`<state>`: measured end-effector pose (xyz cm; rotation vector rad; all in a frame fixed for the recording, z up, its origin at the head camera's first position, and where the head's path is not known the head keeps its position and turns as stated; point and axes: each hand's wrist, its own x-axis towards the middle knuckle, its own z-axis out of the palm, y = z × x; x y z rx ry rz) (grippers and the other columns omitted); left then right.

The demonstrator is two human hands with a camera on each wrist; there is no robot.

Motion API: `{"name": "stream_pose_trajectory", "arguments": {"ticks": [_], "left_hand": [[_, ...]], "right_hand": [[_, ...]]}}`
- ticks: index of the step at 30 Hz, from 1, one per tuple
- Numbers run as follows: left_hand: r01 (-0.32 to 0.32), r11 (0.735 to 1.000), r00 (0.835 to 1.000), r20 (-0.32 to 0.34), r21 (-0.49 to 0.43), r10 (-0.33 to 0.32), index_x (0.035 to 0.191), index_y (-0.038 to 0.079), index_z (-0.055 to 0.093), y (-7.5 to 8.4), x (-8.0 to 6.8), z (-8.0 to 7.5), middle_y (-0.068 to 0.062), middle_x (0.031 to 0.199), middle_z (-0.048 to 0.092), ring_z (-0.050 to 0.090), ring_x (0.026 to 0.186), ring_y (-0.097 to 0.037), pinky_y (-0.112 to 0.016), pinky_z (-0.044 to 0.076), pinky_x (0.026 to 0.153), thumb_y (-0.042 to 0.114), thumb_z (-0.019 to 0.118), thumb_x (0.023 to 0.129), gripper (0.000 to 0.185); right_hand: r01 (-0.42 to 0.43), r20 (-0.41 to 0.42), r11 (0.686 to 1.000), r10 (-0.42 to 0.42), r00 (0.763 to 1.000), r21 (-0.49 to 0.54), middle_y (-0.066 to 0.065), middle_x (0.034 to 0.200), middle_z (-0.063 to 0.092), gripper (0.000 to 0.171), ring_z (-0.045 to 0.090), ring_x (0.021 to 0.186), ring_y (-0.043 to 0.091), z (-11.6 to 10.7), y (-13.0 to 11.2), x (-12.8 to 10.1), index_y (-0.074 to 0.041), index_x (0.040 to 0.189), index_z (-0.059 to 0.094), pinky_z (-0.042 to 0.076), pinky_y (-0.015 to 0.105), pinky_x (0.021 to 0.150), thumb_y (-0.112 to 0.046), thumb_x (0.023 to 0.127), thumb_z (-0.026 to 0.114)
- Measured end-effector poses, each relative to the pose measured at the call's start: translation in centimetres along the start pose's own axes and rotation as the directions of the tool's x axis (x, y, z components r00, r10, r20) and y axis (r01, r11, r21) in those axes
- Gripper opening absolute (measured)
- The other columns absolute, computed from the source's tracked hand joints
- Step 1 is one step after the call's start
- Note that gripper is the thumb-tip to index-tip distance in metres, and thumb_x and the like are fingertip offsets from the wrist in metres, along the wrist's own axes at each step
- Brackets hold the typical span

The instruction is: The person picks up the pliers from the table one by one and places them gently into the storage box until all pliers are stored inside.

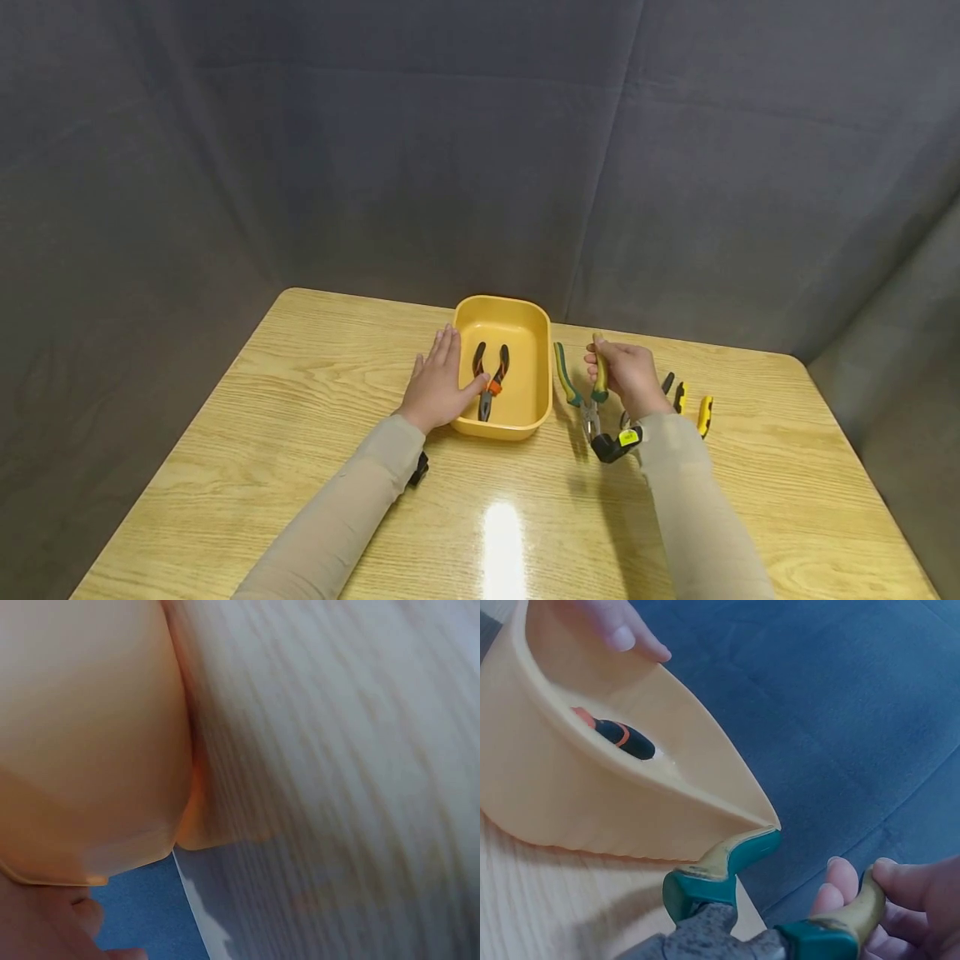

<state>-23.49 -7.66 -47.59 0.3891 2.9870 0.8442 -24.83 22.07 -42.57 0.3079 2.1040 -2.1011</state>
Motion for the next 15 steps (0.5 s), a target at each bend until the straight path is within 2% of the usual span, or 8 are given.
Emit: {"name": "stream_pose_trajectory", "arguments": {"ticks": [8, 15], "left_hand": [[0.02, 0.996, 0.999, 0.023, 0.082, -0.022, 0.162, 0.004, 0.004, 0.1, 0.0, -0.2, -0.009, 0.169, -0.002, -0.003, 0.156, -0.023, -0.059, 0.004, 0.122, 0.062, 0.046, 0.101, 0.094], [0.029, 0.992, 0.999, 0.037, 0.127, -0.034, 0.162, 0.004, 0.004, 0.4, 0.0, -0.4, -0.01, 0.169, -0.002, -0.003, 0.156, -0.023, -0.06, 0.003, 0.122, 0.064, 0.047, 0.099, 0.097]], "right_hand": [[-0.006, 0.007, 1.0, 0.006, 1.0, -0.025, 0.003, 0.089, 0.065, 0.051, 0.063, 0.068, 0.006, 0.2, -1.0, 0.0, 0.017, 0.136, 0.049, 0.056, 0.022, 0.069, -0.026, 0.109, 0.048], [0.014, -0.014, 1.0, -0.013, 1.0, 0.018, 0.001, 0.081, 0.067, 0.035, 0.064, 0.064, 0.007, 0.7, -1.3, 0.3, 0.011, 0.119, 0.06, 0.056, 0.021, 0.065, -0.02, 0.108, 0.05]]}}
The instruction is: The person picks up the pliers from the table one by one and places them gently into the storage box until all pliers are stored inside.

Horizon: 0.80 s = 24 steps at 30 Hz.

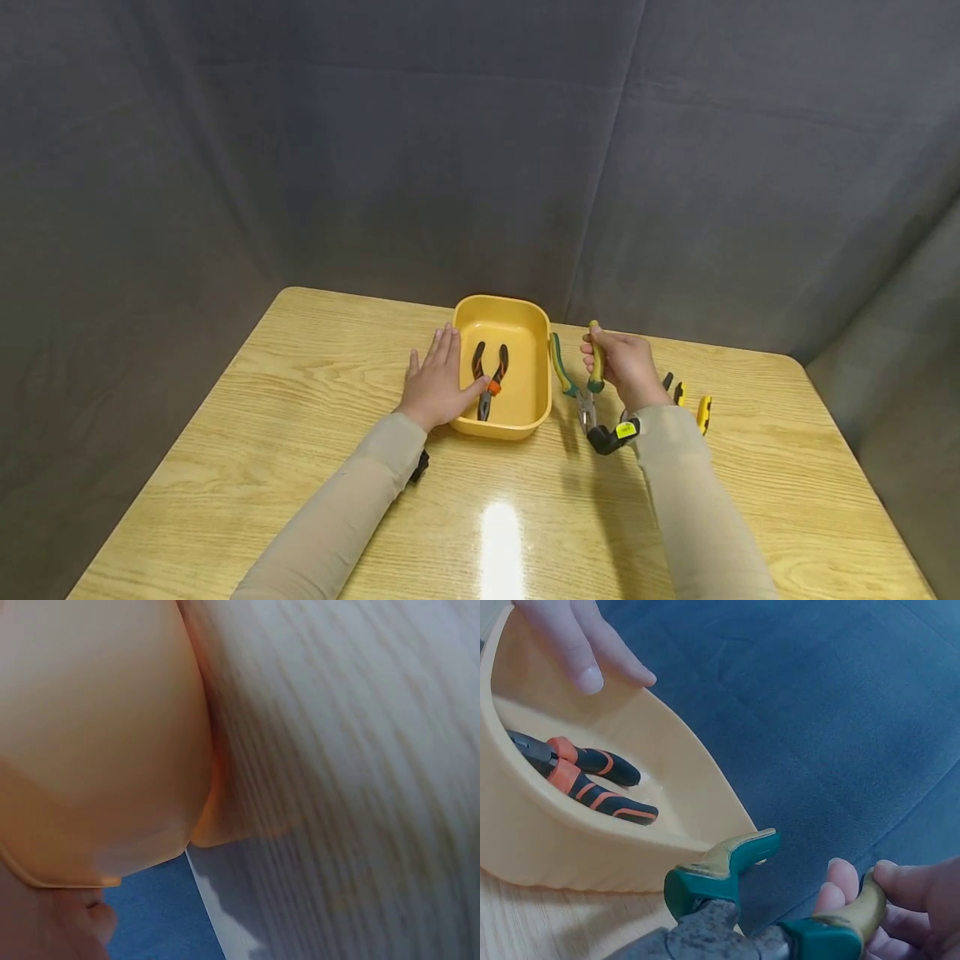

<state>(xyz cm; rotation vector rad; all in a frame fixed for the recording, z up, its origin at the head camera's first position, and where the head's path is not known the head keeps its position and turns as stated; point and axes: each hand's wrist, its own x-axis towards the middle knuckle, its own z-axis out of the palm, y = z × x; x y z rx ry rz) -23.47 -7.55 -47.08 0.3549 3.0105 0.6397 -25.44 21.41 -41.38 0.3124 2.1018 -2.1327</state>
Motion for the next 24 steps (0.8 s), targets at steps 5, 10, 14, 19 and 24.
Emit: {"name": "stream_pose_trajectory", "arguments": {"ticks": [5, 10, 14, 19, 24], "left_hand": [[0.005, 1.0, 1.0, 0.004, -0.006, -0.005, 0.163, 0.005, 0.003, 0.0, 0.0, 0.0, -0.01, 0.169, -0.002, -0.004, 0.156, -0.022, -0.059, 0.003, 0.122, 0.064, 0.047, 0.099, 0.098], [0.002, 1.0, 1.0, -0.001, -0.021, -0.002, 0.163, 0.004, 0.005, 0.0, 0.0, 0.0, -0.01, 0.169, -0.001, -0.003, 0.156, -0.022, -0.059, 0.003, 0.122, 0.063, 0.049, 0.099, 0.097], [-0.003, 0.999, 1.0, -0.009, -0.032, 0.003, 0.163, 0.003, 0.006, -0.1, 0.1, 0.2, -0.011, 0.17, -0.001, -0.002, 0.156, -0.024, -0.06, 0.004, 0.122, 0.062, 0.049, 0.099, 0.097], [-0.01, 0.998, 1.0, -0.018, -0.056, 0.009, 0.163, 0.003, 0.005, -0.4, 0.2, 0.8, -0.011, 0.17, -0.001, -0.002, 0.156, -0.025, -0.061, 0.005, 0.121, 0.061, 0.05, 0.099, 0.097], [-0.006, 0.998, 1.0, -0.011, -0.059, 0.005, 0.162, 0.004, 0.003, -0.5, 0.3, 0.9, -0.01, 0.17, -0.003, -0.004, 0.156, -0.023, -0.06, 0.004, 0.122, 0.061, 0.05, 0.1, 0.097]], "right_hand": [[-0.006, 0.005, 1.0, 0.006, 1.0, 0.015, 0.0, 0.079, 0.067, 0.032, 0.063, 0.064, 0.007, 0.5, 0.0, 0.0, 0.009, 0.117, 0.06, 0.056, 0.02, 0.065, -0.02, 0.108, 0.05], [-0.005, -0.001, 1.0, 0.005, 1.0, 0.024, 0.001, 0.081, 0.066, 0.038, 0.063, 0.065, 0.007, 1.2, -0.2, 0.1, 0.013, 0.123, 0.056, 0.056, 0.02, 0.064, -0.021, 0.108, 0.051], [-0.005, 0.009, 0.999, 0.004, 1.0, 0.035, 0.003, 0.082, 0.066, 0.035, 0.063, 0.066, 0.007, 1.6, -0.2, 0.4, 0.011, 0.119, 0.058, 0.056, 0.02, 0.065, -0.022, 0.108, 0.051], [-0.005, -0.009, 0.998, 0.005, 1.0, 0.059, 0.003, 0.082, 0.067, 0.035, 0.065, 0.064, 0.007, 2.2, -0.3, 0.5, 0.011, 0.12, 0.058, 0.057, 0.021, 0.065, -0.021, 0.108, 0.051], [-0.004, -0.03, 0.996, 0.007, 1.0, 0.084, 0.002, 0.08, 0.068, 0.033, 0.064, 0.064, 0.007, 2.8, -0.3, 0.7, 0.009, 0.118, 0.06, 0.056, 0.021, 0.065, -0.021, 0.108, 0.052]]}}
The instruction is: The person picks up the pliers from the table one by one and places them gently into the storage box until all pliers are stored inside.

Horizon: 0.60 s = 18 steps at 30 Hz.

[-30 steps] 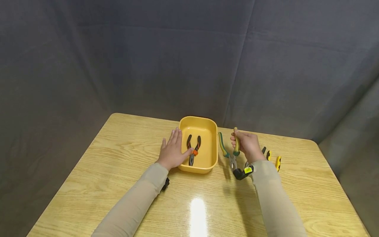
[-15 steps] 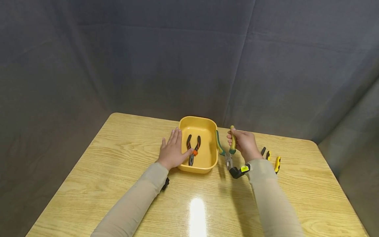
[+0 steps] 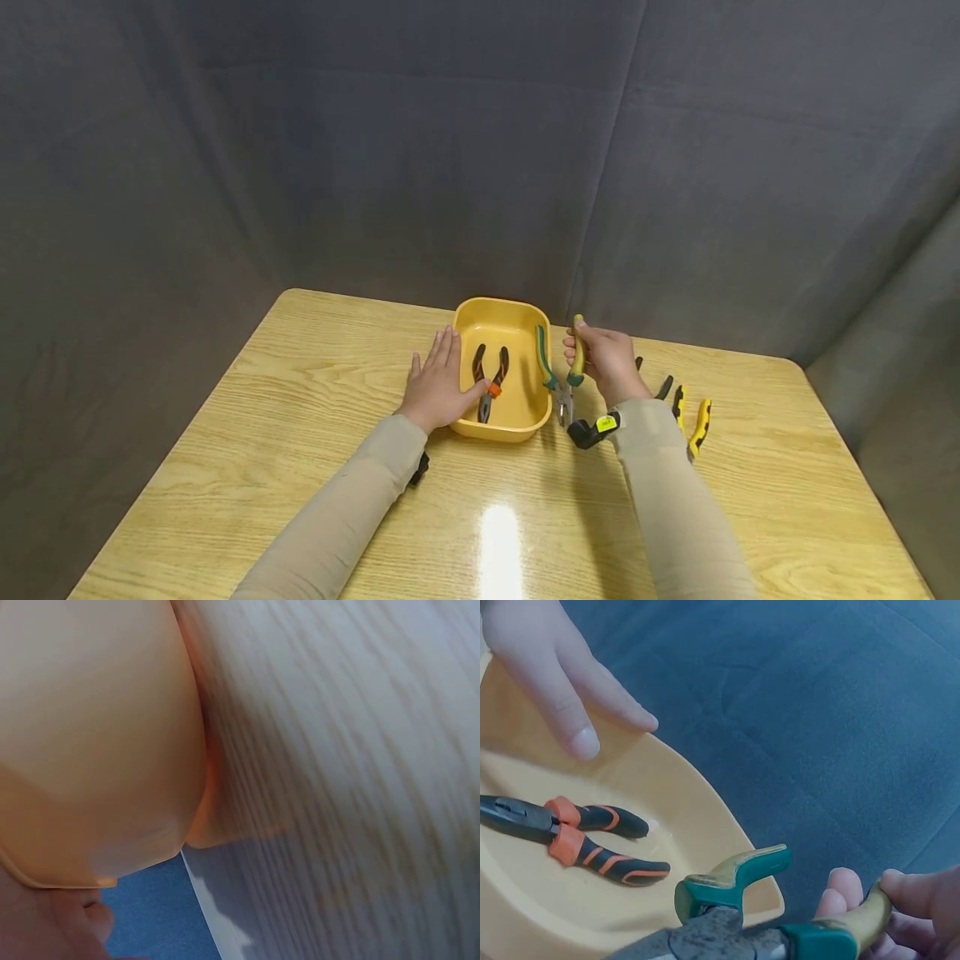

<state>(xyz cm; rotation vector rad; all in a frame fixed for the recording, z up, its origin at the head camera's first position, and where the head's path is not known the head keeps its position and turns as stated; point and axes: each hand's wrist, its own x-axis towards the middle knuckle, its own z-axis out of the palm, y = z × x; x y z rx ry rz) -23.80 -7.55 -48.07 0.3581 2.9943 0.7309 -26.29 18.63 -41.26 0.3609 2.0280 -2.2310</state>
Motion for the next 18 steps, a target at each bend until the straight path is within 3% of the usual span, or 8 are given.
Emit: {"name": "stream_pose_trajectory", "arguments": {"ticks": [5, 10, 18], "left_hand": [[-0.001, 1.0, 1.0, -0.003, 0.003, 0.001, 0.162, 0.002, 0.006, 0.4, -0.3, -0.4, -0.012, 0.17, 0.0, -0.001, 0.156, -0.025, -0.06, 0.006, 0.122, 0.061, 0.05, 0.1, 0.097], [0.001, 1.0, 1.0, -0.006, -0.015, -0.001, 0.162, 0.002, 0.007, 0.5, -0.4, -0.5, -0.013, 0.17, 0.001, -0.001, 0.156, -0.026, -0.06, 0.007, 0.122, 0.059, 0.051, 0.1, 0.096], [-0.009, 1.0, 1.0, -0.018, -0.027, 0.009, 0.162, 0.003, 0.005, -0.1, 0.1, 0.3, -0.011, 0.17, -0.001, -0.003, 0.156, -0.025, -0.06, 0.005, 0.122, 0.06, 0.052, 0.099, 0.097]], "right_hand": [[0.006, -0.017, 1.0, -0.006, 1.0, 0.02, 0.001, 0.078, 0.068, 0.03, 0.065, 0.063, 0.007, 0.7, 0.1, 0.1, 0.007, 0.113, 0.061, 0.057, 0.02, 0.065, -0.021, 0.108, 0.052], [0.018, -0.035, 1.0, -0.017, 0.999, 0.024, 0.002, 0.077, 0.068, 0.038, 0.065, 0.062, 0.008, 1.6, 0.1, 0.3, 0.013, 0.122, 0.058, 0.057, 0.021, 0.065, -0.022, 0.108, 0.051], [0.016, -0.044, 0.998, -0.014, 0.999, 0.053, 0.002, 0.075, 0.068, 0.039, 0.065, 0.061, 0.008, 2.2, 0.3, 0.4, 0.016, 0.125, 0.055, 0.057, 0.021, 0.064, -0.019, 0.108, 0.05]]}}
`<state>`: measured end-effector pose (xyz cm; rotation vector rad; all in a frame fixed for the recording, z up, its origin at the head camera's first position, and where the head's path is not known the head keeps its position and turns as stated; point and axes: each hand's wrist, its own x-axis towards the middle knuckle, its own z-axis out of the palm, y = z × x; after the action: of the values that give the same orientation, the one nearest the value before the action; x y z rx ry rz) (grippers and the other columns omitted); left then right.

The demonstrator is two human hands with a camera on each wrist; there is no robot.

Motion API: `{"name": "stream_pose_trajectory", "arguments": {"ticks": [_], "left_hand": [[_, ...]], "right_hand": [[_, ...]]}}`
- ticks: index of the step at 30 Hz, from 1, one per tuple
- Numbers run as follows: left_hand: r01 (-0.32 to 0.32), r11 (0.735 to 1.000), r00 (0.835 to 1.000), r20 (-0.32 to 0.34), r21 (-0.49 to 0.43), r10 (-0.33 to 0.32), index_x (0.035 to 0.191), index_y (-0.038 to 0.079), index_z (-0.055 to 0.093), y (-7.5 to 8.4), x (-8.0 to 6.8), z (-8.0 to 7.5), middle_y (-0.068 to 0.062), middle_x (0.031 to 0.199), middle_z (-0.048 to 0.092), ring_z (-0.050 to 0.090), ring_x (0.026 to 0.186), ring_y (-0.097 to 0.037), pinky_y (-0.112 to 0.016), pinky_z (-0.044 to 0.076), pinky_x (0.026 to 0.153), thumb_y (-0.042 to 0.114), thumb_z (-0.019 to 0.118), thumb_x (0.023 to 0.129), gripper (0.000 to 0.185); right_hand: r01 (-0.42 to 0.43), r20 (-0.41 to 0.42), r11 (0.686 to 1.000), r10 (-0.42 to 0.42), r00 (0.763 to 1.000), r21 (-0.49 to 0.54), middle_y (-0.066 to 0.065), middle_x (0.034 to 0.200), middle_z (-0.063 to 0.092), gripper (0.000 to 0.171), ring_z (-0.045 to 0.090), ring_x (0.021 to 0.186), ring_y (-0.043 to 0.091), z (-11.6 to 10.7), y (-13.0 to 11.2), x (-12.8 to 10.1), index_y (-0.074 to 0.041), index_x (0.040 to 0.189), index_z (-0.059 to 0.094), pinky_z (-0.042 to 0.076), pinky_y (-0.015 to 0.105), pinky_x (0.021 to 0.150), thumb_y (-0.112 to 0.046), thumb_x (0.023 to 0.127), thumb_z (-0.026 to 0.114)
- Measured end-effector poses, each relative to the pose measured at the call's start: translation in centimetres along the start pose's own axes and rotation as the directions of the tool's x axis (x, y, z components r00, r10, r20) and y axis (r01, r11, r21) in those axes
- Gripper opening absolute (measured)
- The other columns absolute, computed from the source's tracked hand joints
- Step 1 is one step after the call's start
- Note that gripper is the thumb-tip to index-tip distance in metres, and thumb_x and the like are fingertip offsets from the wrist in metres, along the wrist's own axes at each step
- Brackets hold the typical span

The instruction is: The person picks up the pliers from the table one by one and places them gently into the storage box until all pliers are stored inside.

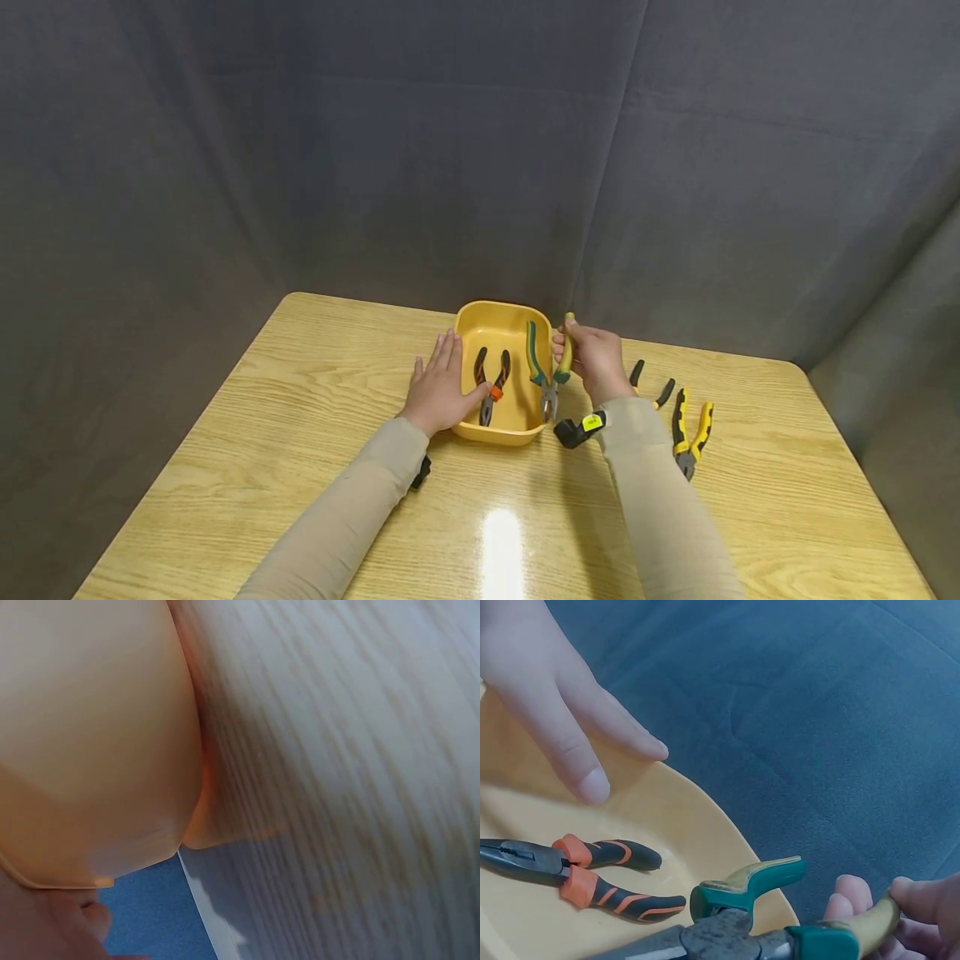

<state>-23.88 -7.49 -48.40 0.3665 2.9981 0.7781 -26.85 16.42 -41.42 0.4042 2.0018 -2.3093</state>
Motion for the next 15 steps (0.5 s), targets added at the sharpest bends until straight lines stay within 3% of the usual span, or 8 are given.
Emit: {"name": "stream_pose_trajectory", "arguments": {"ticks": [9, 15], "left_hand": [[-0.001, 1.0, 1.0, -0.026, -0.005, 0.001, 0.162, 0.001, 0.009, 0.0, 0.1, 0.0, -0.014, 0.17, 0.003, 0.001, 0.156, -0.027, -0.061, 0.009, 0.121, 0.058, 0.054, 0.099, 0.097], [0.017, 1.0, 1.0, 0.001, -0.006, -0.017, 0.162, 0.002, 0.006, 0.5, -0.1, -0.7, -0.013, 0.17, 0.001, -0.001, 0.156, -0.026, -0.06, 0.007, 0.122, 0.057, 0.054, 0.099, 0.097]], "right_hand": [[0.025, -0.016, 1.0, -0.025, 1.0, -0.005, 0.004, 0.079, 0.067, 0.038, 0.065, 0.061, 0.009, 0.8, 0.0, 0.0, 0.014, 0.121, 0.058, 0.057, 0.022, 0.065, -0.021, 0.107, 0.053], [0.043, -0.022, 0.999, -0.043, 0.999, 0.008, 0.003, 0.075, 0.067, 0.039, 0.064, 0.059, 0.009, 1.3, 0.4, 0.1, 0.018, 0.122, 0.056, 0.057, 0.022, 0.063, -0.019, 0.107, 0.052]]}}
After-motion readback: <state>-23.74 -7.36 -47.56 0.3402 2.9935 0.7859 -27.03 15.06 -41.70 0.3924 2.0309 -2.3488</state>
